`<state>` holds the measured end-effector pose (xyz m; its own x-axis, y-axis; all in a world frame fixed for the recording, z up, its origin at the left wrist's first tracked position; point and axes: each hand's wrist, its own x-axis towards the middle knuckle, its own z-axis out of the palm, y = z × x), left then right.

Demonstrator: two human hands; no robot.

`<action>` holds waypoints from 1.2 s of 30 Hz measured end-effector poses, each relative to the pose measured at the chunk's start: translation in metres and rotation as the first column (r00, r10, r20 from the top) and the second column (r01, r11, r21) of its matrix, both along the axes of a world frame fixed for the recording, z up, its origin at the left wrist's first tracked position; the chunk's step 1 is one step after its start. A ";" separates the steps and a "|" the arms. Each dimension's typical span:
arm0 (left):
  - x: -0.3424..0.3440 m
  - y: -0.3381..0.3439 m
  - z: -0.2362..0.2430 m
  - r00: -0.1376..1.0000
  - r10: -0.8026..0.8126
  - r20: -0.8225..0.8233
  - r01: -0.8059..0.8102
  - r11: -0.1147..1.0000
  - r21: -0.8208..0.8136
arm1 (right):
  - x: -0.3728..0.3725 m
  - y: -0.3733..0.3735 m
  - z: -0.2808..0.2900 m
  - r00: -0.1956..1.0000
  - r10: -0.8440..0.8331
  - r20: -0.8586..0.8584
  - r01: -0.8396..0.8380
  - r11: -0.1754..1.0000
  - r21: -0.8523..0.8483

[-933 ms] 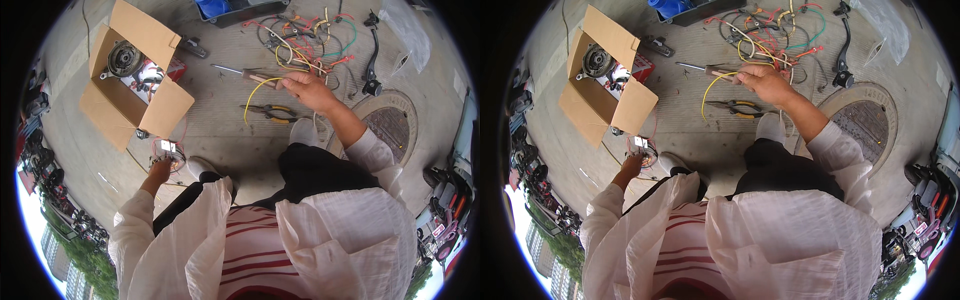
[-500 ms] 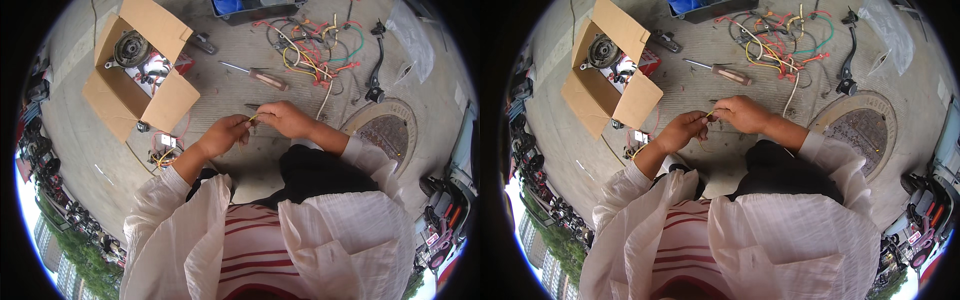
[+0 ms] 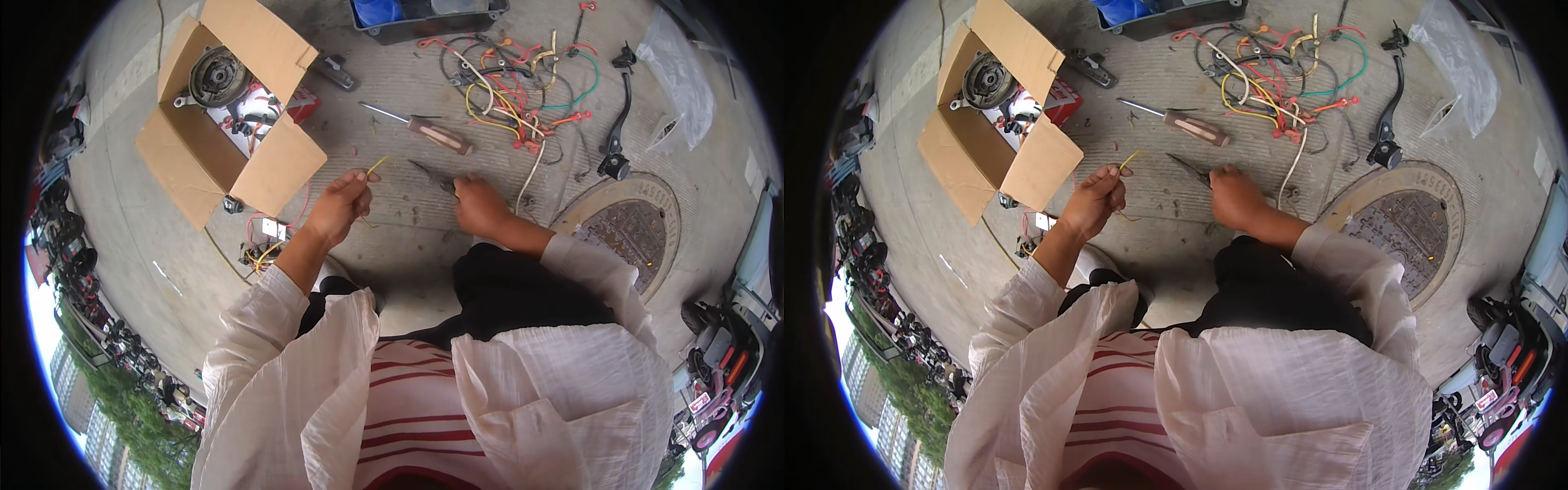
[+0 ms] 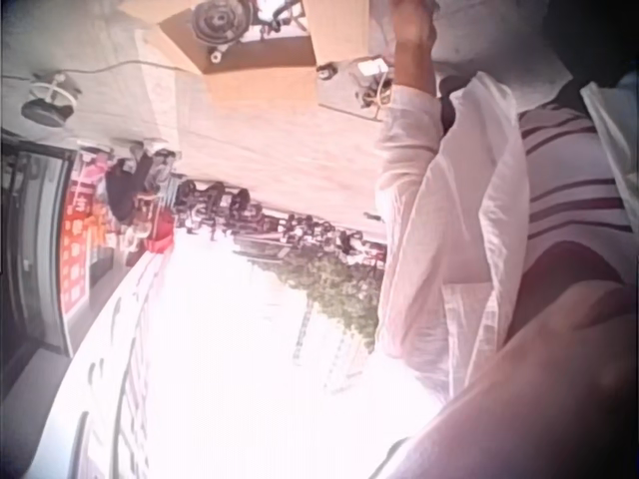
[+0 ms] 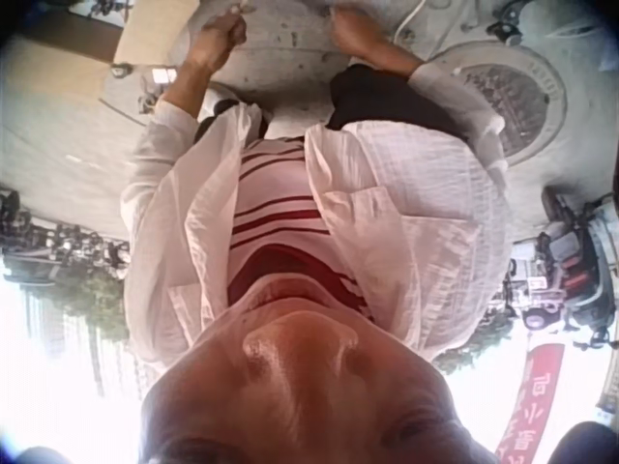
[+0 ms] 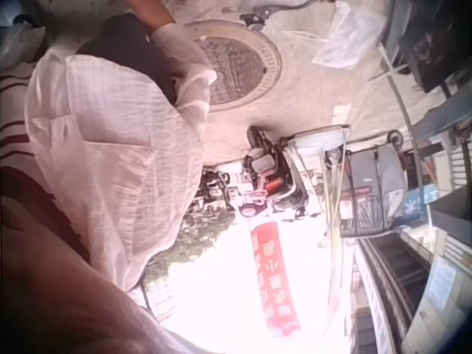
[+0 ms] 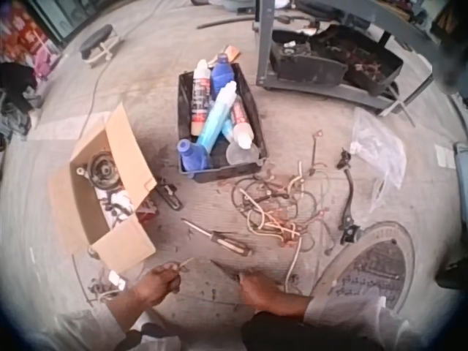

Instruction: The person strips insulation from several colored wires using pliers, twists the exposed strands, and joins them together. The person handles yellow, red, and other colored wires, using pliers to strip and cut them, then twisting the strands by hand.

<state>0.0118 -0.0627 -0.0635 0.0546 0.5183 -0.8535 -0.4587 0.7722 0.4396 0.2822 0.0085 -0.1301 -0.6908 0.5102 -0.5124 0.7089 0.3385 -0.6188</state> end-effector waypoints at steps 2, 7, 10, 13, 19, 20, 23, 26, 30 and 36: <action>0.001 -0.003 -0.005 0.999 0.041 -0.020 -0.040 0.999 0.020 | 0.004 0.001 -0.004 0.978 -0.205 0.030 0.197 0.876 -0.440; 0.009 0.001 -0.010 0.998 0.051 -0.034 -0.050 0.998 0.041 | 0.013 0.000 0.011 0.805 -0.586 0.088 0.094 -0.021 -0.995; 0.019 -0.003 -0.011 0.998 0.014 -0.054 -0.014 1.000 0.003 | 0.003 -0.002 0.038 0.762 -0.623 0.175 0.117 -0.134 -0.984; 0.030 -0.003 -0.006 0.996 -0.001 -0.089 -0.001 1.000 -0.027 | 0.000 -0.002 0.040 0.797 -0.580 0.166 0.121 -0.117 -0.986; 0.036 -0.006 -0.006 0.991 -0.123 -0.059 0.124 0.992 0.011 | -0.001 -0.012 0.022 0.837 -0.547 0.034 0.106 0.101 -0.989; 0.037 -0.005 -0.006 0.988 -0.149 -0.049 0.150 0.989 0.010 | 0.002 -0.013 0.018 0.861 -0.507 -0.034 0.101 0.237 -0.966; 0.038 -0.006 -0.004 0.982 -0.185 -0.034 0.185 0.983 0.000 | -0.005 -0.006 0.030 0.908 -0.380 -0.176 0.065 0.543 -0.837; 0.039 -0.006 -0.001 0.989 -0.148 -0.029 0.148 0.989 -0.004 | -0.010 -0.003 0.041 0.904 -0.363 -0.226 0.072 0.651 -0.756; 0.039 -0.005 -0.001 0.992 -0.129 -0.011 0.129 0.992 -0.007 | -0.013 -0.008 0.039 0.877 -0.442 -0.187 0.172 0.654 -0.737; 0.039 -0.008 -0.004 0.994 -0.112 0.006 0.113 0.993 -0.037 | -0.013 -0.014 0.031 0.841 -0.515 -0.164 0.272 0.666 -0.695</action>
